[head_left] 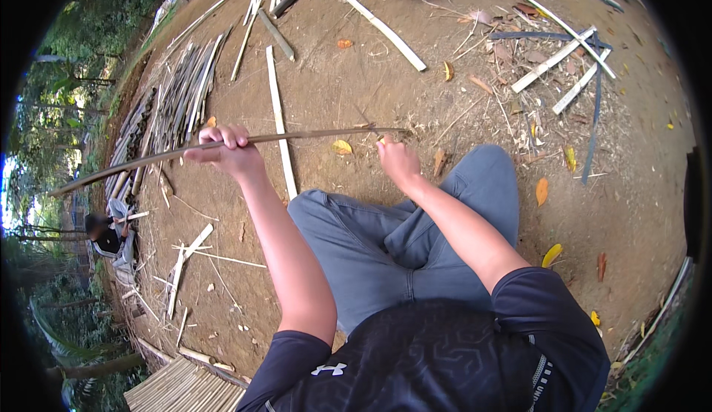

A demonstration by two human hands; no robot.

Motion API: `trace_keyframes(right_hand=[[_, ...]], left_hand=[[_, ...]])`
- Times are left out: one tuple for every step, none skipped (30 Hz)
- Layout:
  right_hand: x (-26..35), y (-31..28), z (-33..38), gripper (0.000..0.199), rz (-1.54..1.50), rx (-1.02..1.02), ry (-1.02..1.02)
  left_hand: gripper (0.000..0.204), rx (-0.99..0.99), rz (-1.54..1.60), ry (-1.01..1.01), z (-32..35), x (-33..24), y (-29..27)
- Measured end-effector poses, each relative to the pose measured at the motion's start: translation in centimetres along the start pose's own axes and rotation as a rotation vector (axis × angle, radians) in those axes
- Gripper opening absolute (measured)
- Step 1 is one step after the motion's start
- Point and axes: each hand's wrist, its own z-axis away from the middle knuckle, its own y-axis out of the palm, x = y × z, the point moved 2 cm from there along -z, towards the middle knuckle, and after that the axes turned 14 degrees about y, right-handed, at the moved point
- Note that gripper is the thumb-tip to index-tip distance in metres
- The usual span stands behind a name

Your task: The person shaves and sharpens the edges of a long bamboo strip using a small knife, while sitting on the ground outdoors near several other bamboo pieces.

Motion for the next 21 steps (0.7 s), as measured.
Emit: trace_keyframes(right_hand=[[-0.9, 0.3, -0.6, 0.031, -0.03, 0.13, 0.109], [-2.5, 1.1, -1.5, 0.032, -0.045, 0.073, 0.144], [-4.5, 2.6, -2.8, 0.034, -0.061, 0.005, 0.177], [-4.2, 2.2, -2.9, 0.036, -0.075, -0.046, 0.195], [-3.6, 2.2, -2.8, 0.035, -0.076, 0.021, 0.209], [-3.0, 2.3, -2.3, 0.035, -0.061, 0.032, 0.205], [-1.9, 1.6, -1.2, 0.036, -0.047, 0.045, 0.203], [-1.3, 1.3, -0.6, 0.036, -0.034, 0.059, 0.201], [-1.5, 1.8, -1.4, 0.036, -0.049, 0.033, 0.193], [-3.0, 2.3, -2.4, 0.037, -0.06, 0.004, 0.201], [-3.8, 2.7, -3.0, 0.037, -0.075, -0.029, 0.205], [-4.4, 3.4, -3.0, 0.037, -0.058, -0.01, 0.206], [-3.9, 3.2, -3.1, 0.037, -0.041, 0.009, 0.192], [-3.4, 3.0, -3.4, 0.037, -0.025, 0.028, 0.178], [-3.0, 2.9, -3.0, 0.036, -0.008, 0.018, 0.163], [-2.7, 3.0, -2.5, 0.036, -0.024, 0.022, 0.165], [-2.4, 3.0, -2.1, 0.036, -0.042, 0.027, 0.167], [-2.2, 2.9, -1.9, 0.035, -0.059, 0.032, 0.168], [-3.1, 3.3, -2.4, 0.035, -0.034, 0.007, 0.157], [-4.4, 3.8, -3.7, 0.034, -0.009, -0.025, 0.156], [-5.8, 4.4, -4.4, 0.034, 0.016, -0.057, 0.156]], left_hand=[[0.069, -0.004, -0.009, -0.006, -0.1, 0.2, 0.3], [0.068, -0.024, -0.029, -0.01, -0.1, 0.4, 1.0], [0.068, -0.04, -0.039, -0.011, -0.2, 0.7, 2.2], [0.068, -0.069, -0.067, -0.002, -0.4, 0.8, 1.9], [0.068, -0.059, -0.098, 0.019, -0.5, 0.6, 1.5], [0.068, -0.067, -0.099, 0.019, -0.4, 0.5, 1.1], [0.069, -0.074, -0.102, 0.017, -0.2, 0.2, 0.8], [0.069, -0.082, -0.106, 0.016, 0.0, 0.0, 0.6], [0.07, -0.093, -0.102, 0.025, -0.2, 0.1, 0.7], [0.07, -0.1, -0.092, 0.019, 0.0, 0.2, 1.7], [0.07, -0.105, -0.08, 0.018, 0.0, 0.4, 2.3], [0.07, -0.109, -0.103, 0.005, 0.1, 0.4, 2.0], [0.07, -0.121, -0.126, 0.005, -0.1, 0.1, 1.4], [0.07, -0.133, -0.149, 0.004, -0.3, -0.1, 1.0], [0.07, -0.13, -0.133, 0.007, -0.5, 0.0, 0.7], [0.069, -0.11, -0.107, 0.002, -0.5, 0.0, 0.5], [0.069, -0.09, -0.082, -0.003, -0.5, 0.0, 0.3], [0.069, -0.071, -0.057, -0.007, -0.4, 0.0, 0.1], [0.068, -0.082, -0.02, -0.031, -0.2, 0.1, 0.6], [0.068, -0.125, -0.049, -0.046, -0.1, 0.2, 1.1], [0.068, -0.165, -0.078, -0.062, 0.0, 0.1, 1.5]])
